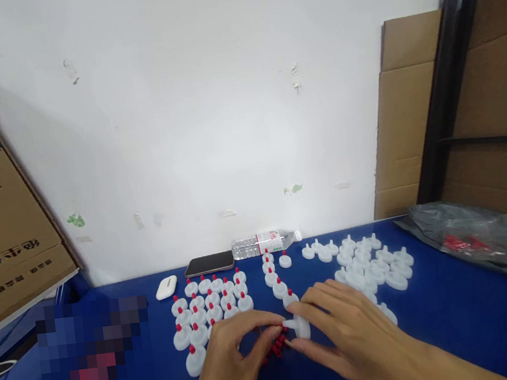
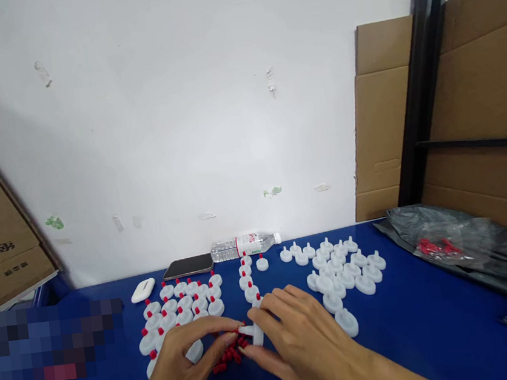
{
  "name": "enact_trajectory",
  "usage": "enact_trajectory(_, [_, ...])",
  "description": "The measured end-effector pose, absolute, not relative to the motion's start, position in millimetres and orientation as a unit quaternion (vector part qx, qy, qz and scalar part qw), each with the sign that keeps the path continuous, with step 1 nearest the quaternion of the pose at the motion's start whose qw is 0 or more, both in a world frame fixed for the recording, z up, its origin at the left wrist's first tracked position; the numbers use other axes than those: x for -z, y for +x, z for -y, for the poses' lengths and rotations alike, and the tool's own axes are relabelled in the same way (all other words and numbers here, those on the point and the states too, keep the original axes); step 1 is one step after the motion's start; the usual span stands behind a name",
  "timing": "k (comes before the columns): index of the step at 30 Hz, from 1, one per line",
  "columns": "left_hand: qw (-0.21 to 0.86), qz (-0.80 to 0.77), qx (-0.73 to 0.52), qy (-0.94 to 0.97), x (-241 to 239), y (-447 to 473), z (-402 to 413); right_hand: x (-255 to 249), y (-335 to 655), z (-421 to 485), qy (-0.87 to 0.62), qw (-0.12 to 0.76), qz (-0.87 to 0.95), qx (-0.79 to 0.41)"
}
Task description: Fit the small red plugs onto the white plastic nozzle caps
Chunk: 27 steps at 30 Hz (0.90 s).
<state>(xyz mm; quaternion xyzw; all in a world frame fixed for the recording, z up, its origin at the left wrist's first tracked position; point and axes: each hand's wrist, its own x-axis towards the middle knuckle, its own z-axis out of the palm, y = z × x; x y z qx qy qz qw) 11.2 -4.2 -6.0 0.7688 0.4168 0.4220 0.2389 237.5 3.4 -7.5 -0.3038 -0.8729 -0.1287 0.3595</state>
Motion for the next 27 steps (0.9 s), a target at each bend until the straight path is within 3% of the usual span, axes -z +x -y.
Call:
enact_trajectory(8, [0.416, -0.419, -0.405, 0.698, 3.4, 9.4, 1.1, -0.7, 239.9, -6.3, -0.18, 0.397, 0.885, 0.16])
enact_trajectory(17, [0.634, -0.299, -0.369, 0.61, 5.0, 6.1, -4.4, -5.4, 244.2, -2.4, -0.129, 0.448, 0.861, 0.203])
enact_trajectory(22, [0.656, -0.231, -0.292, 0.656, 1.5, 10.6, 3.5, 29.2, 243.1, -2.0, -0.146, 0.46, 0.838, 0.255])
enact_trajectory(27, [0.632, -0.184, -0.312, 0.685, 1.7, 10.5, 12.4, 47.6, 242.3, -3.2, -0.158, 0.448, 0.841, 0.261])
